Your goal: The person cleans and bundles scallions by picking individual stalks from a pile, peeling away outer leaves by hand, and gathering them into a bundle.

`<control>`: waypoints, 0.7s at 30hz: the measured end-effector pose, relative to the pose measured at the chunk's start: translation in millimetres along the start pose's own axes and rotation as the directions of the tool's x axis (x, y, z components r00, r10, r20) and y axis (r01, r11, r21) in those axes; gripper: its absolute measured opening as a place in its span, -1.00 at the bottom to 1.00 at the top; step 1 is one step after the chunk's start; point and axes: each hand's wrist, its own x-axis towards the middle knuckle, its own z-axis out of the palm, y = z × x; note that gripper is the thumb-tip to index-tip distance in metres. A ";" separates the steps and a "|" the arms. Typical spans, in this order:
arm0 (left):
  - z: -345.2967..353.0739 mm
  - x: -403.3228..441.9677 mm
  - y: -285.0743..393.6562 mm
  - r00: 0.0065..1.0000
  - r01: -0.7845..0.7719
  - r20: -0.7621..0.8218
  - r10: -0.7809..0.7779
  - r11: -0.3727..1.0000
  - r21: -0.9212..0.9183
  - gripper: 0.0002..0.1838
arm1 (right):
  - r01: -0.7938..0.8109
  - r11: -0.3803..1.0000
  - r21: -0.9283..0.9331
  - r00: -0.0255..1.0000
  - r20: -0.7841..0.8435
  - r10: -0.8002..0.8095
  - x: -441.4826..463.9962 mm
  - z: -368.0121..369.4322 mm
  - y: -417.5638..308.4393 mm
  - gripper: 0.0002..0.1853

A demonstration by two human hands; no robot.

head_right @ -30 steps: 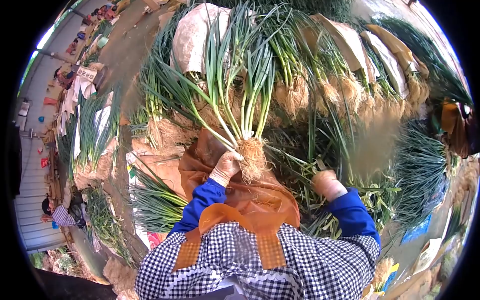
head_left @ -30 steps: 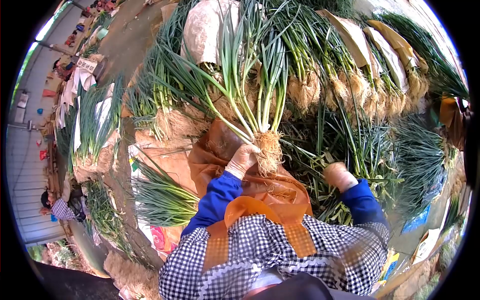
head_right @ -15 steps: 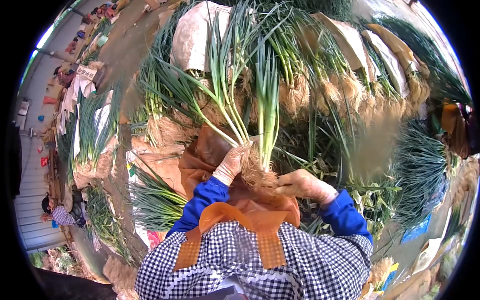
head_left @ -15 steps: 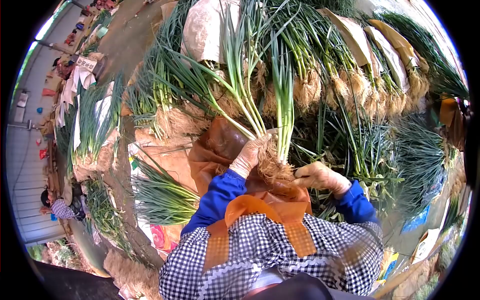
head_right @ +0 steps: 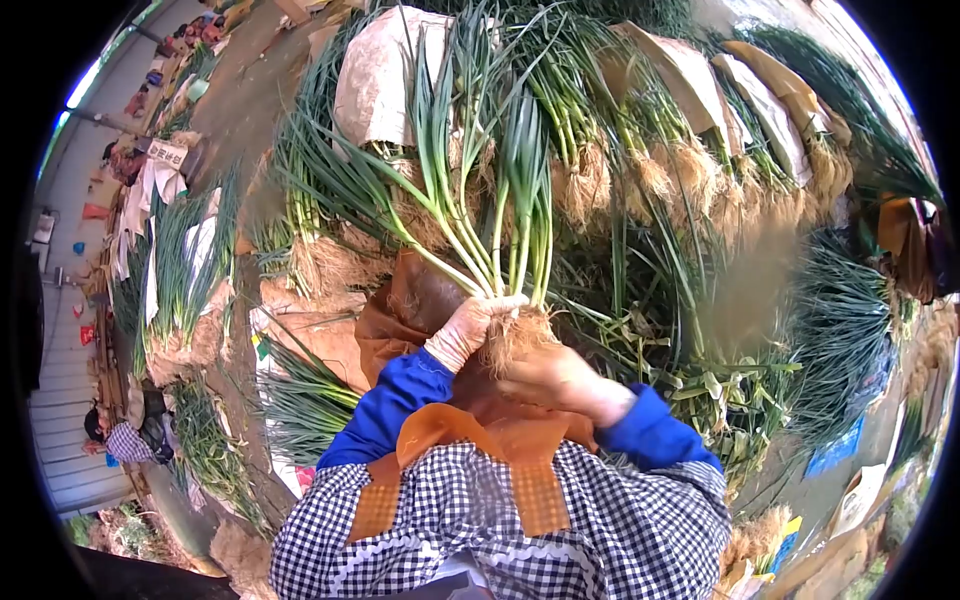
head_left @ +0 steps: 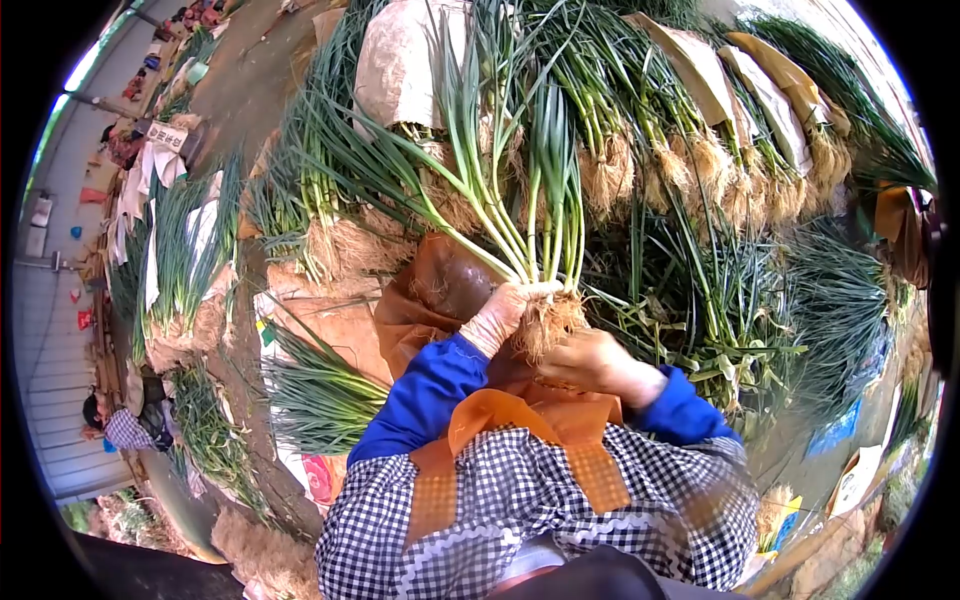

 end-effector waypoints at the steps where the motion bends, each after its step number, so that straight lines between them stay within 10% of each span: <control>1: -10.9 3.6 -3.1 0.999 -0.029 -0.027 0.032 0.997 0.075 -0.74 | 0.062 0.997 0.042 0.985 0.157 -0.068 -24.3 -19.6 7.2 -0.84; 3: -29.8 10.0 -3.5 0.994 -0.067 -0.071 0.079 0.986 0.154 -0.72 | -0.461 0.845 0.270 0.822 0.489 0.292 -54.6 -73.4 2.9 -0.84; 5: -50.5 19.3 -11.0 0.999 0.022 0.044 -0.016 0.989 -0.148 -0.76 | -0.873 0.192 0.448 0.459 0.625 0.631 -82.2 -109.7 9.2 -0.85; 7: -59.3 27.0 -12.6 0.996 0.036 0.091 -0.023 0.990 -0.138 -0.80 | -0.788 0.561 -0.253 0.468 0.346 0.813 -94.4 -94.5 49.0 -0.65; 8: -57.4 28.2 -11.2 0.995 0.034 0.099 -0.021 0.991 -0.132 -0.80 | -0.579 0.431 -0.692 0.491 0.126 0.862 -81.5 -80.5 60.4 -0.54; 9: -54.2 29.6 -10.0 0.994 -0.007 0.107 0.014 0.998 -0.067 -0.80 | -0.843 0.527 -0.105 0.519 0.094 0.850 -63.5 -62.8 67.9 -0.49; 10: -51.5 27.3 -11.8 0.993 -0.048 0.108 0.049 0.999 -0.007 -0.80 | -0.738 0.420 0.528 0.528 0.063 0.847 -44.5 -39.6 73.4 -0.43; 12: -41.6 18.5 -7.6 0.990 -0.106 0.100 0.097 0.991 0.081 -0.79 | -0.637 0.584 0.503 0.623 -0.112 0.775 -13.2 15.8 98.0 -0.56; 15: -25.4 -9.8 6.3 0.990 -0.089 0.118 0.081 0.993 0.073 -0.77 | -0.611 0.270 0.744 0.405 0.001 0.914 10.1 42.0 126.7 -0.80; 18: -14.8 -35.4 28.7 0.851 -0.389 0.330 0.409 0.912 -0.126 -0.69 | -0.432 0.205 0.878 0.484 0.033 0.874 -10.5 10.9 142.1 -0.75; 20: 11.7 -45.8 40.5 0.974 -0.226 -0.036 0.223 0.968 -0.113 -0.68 | -0.445 0.092 0.891 0.610 0.227 0.760 -1.9 -2.2 110.3 -0.67; 21: -21.7 -20.0 12.0 0.985 -0.080 0.120 0.123 0.947 -0.312 -0.69 | -0.396 0.118 0.911 0.625 0.173 0.761 9.1 4.0 93.3 -0.68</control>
